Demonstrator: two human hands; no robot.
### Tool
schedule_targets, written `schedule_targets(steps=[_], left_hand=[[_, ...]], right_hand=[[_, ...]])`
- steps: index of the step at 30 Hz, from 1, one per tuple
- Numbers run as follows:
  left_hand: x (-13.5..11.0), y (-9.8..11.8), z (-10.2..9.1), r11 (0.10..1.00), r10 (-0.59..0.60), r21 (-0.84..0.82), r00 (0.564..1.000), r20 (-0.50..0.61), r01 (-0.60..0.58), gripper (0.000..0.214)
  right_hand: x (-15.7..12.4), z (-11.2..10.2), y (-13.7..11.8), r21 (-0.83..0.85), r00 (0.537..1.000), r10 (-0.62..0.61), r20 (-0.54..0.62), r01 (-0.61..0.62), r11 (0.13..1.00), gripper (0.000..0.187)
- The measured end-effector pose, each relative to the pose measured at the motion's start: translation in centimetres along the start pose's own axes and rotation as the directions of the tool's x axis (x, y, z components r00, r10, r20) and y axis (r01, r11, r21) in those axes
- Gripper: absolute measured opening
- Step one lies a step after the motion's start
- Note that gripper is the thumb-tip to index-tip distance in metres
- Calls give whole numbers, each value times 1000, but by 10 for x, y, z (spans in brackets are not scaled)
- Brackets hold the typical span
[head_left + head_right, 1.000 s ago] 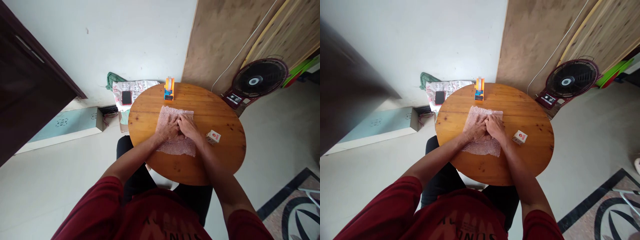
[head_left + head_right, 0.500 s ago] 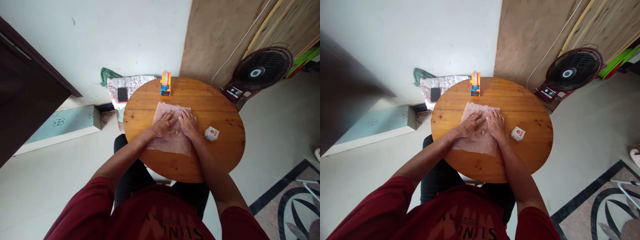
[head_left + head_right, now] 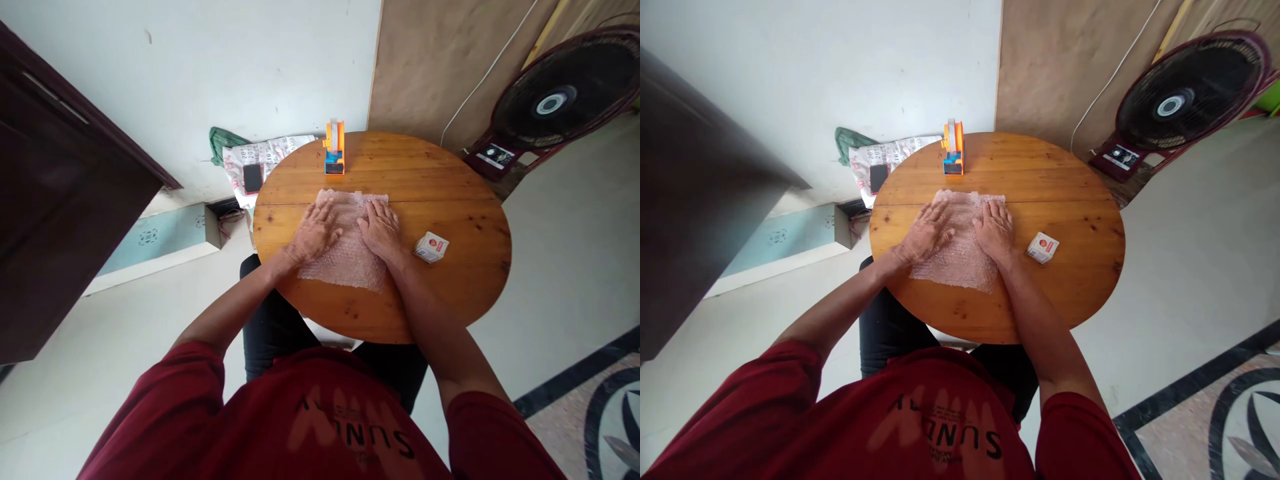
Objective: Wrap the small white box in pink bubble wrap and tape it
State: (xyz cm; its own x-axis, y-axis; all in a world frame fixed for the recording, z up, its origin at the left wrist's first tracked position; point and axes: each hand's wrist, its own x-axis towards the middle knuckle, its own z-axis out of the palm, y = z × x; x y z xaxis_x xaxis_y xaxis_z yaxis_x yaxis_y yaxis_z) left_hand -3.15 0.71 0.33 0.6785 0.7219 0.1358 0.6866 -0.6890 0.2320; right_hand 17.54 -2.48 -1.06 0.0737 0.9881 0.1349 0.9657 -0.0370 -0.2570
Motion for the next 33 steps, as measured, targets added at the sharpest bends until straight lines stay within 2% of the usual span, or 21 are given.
schedule_targets(steps=[2,4,10,17,22,25,27,31,33], left_hand=[[-4,13,1,991,130,-22,989,70,-129,64],[-9,18,5,983,183,-35,974,134,-180,70],[-23,9,13,984,176,-36,976,131,-173,93],[-22,13,10,989,149,-52,975,163,-142,107],[-22,16,5,990,135,-58,975,179,-126,104],[-23,26,5,993,119,-43,981,156,-113,94],[-24,35,6,988,156,-36,976,154,-153,89],[-26,50,13,977,214,-46,962,171,-209,88],[-27,53,16,976,218,-48,963,157,-213,89]], right_hand=[[-1,-2,0,-12,1000,-8,0,8,1000,59],[-1,-4,1,-20,1000,-5,18,6,1000,60],[1,-3,12,17,1000,-10,8,10,1000,64],[-3,-6,19,-10,999,19,-34,-19,1000,63],[-4,-7,19,-35,999,32,-37,-33,999,61],[-3,-6,21,-48,999,39,-22,-40,998,61],[-4,-9,19,-52,999,33,-37,-35,998,61],[-9,-18,7,-77,981,-88,-175,75,994,54],[-11,-21,3,-98,968,-153,-198,135,986,48]])
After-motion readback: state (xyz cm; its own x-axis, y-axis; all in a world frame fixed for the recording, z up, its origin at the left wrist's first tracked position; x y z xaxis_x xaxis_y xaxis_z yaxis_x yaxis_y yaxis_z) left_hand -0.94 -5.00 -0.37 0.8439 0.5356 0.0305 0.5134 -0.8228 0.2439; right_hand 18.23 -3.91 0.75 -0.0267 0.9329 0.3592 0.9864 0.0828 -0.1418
